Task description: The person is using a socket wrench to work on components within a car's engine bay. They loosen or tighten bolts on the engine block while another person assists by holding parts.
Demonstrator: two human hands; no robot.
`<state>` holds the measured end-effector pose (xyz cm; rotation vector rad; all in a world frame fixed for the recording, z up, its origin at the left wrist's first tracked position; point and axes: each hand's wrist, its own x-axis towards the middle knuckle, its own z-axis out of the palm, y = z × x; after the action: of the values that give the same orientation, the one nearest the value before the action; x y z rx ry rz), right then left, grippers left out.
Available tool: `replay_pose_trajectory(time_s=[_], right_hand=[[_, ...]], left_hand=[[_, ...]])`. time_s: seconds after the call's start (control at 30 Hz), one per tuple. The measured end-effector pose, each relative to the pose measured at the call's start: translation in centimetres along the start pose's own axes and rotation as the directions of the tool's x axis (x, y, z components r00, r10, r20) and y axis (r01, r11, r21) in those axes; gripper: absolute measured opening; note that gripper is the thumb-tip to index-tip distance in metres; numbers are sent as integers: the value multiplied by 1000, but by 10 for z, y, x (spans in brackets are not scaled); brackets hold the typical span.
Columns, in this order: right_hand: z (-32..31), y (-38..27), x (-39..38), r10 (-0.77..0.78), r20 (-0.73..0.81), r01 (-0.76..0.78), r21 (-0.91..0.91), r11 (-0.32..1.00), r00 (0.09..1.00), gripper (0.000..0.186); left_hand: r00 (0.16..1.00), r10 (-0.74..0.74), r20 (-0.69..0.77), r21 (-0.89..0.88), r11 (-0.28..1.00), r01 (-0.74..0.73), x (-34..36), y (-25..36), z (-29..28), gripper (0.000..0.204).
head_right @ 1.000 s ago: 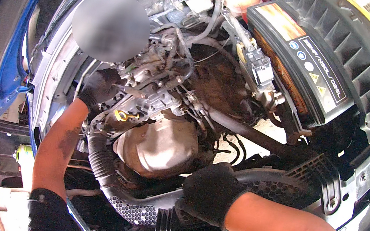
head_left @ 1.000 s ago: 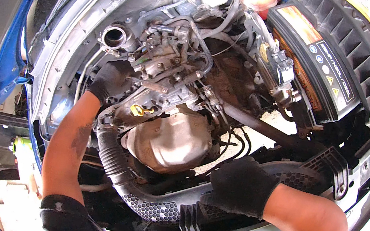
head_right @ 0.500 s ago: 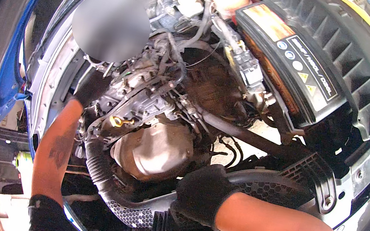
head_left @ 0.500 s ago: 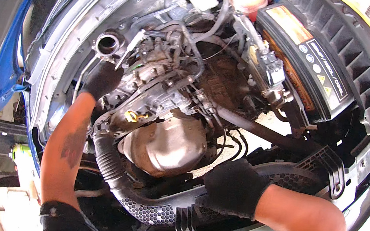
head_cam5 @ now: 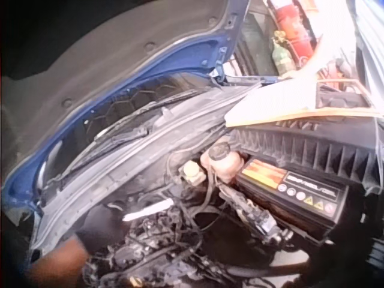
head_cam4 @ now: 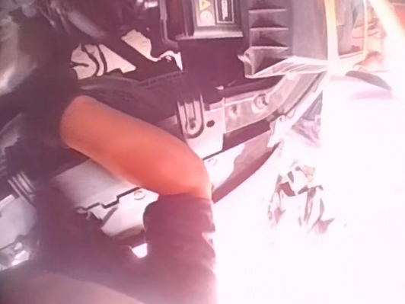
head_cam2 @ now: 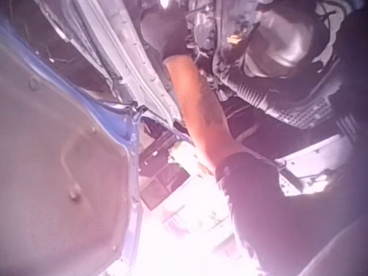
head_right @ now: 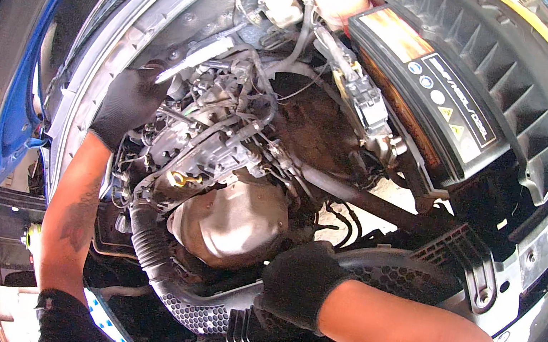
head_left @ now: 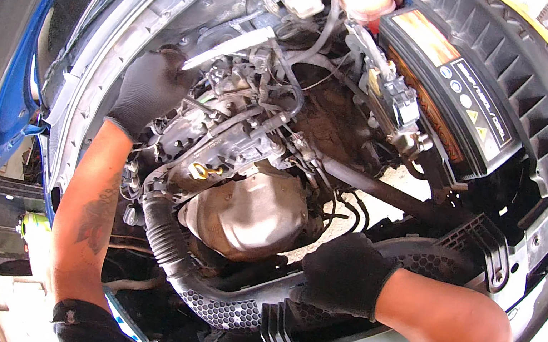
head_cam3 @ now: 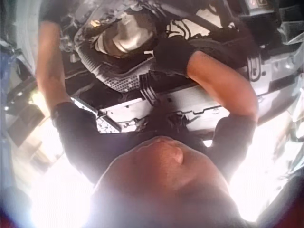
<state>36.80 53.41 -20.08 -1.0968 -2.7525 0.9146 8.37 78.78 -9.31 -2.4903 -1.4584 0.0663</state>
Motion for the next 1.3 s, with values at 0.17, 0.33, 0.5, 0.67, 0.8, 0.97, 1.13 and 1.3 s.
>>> replay_pose_trajectory(time_s=[0.17,0.33,0.5,0.67,0.8,0.97,1.13,1.3], right_hand=[[-4,-1,-3,41,9,-41,17,999,999,51],[3,1,-2,9,-13,-9,49,999,1000,51],[3,0,-4,40,-26,-38,60,997,999,51],[-1,-1,-1,29,9,-30,66,997,1000,51],[-3,1,-4,36,23,-37,51,998,999,52],[-3,-2,-3,23,-27,-22,40,999,999,55],[4,3,0,6,-17,-5,36,999,1000,53],[4,1,-5,1,-23,0,24,1000,1000,49]], left_hand=[[983,-2,186,-215,976,42,2,-16,32,28],[957,288,25,-68,956,-286,2,-7,87,25],[798,602,22,-24,799,-601,4,-20,96,20],[956,272,110,309,905,-293,21,-20,128,25],[900,191,393,413,838,-358,53,-2,118,30],[840,78,537,341,891,-301,55,-15,110,33],[890,214,402,360,857,-369,42,-20,133,30],[655,716,240,58,663,-746,0,-8,64,23]])
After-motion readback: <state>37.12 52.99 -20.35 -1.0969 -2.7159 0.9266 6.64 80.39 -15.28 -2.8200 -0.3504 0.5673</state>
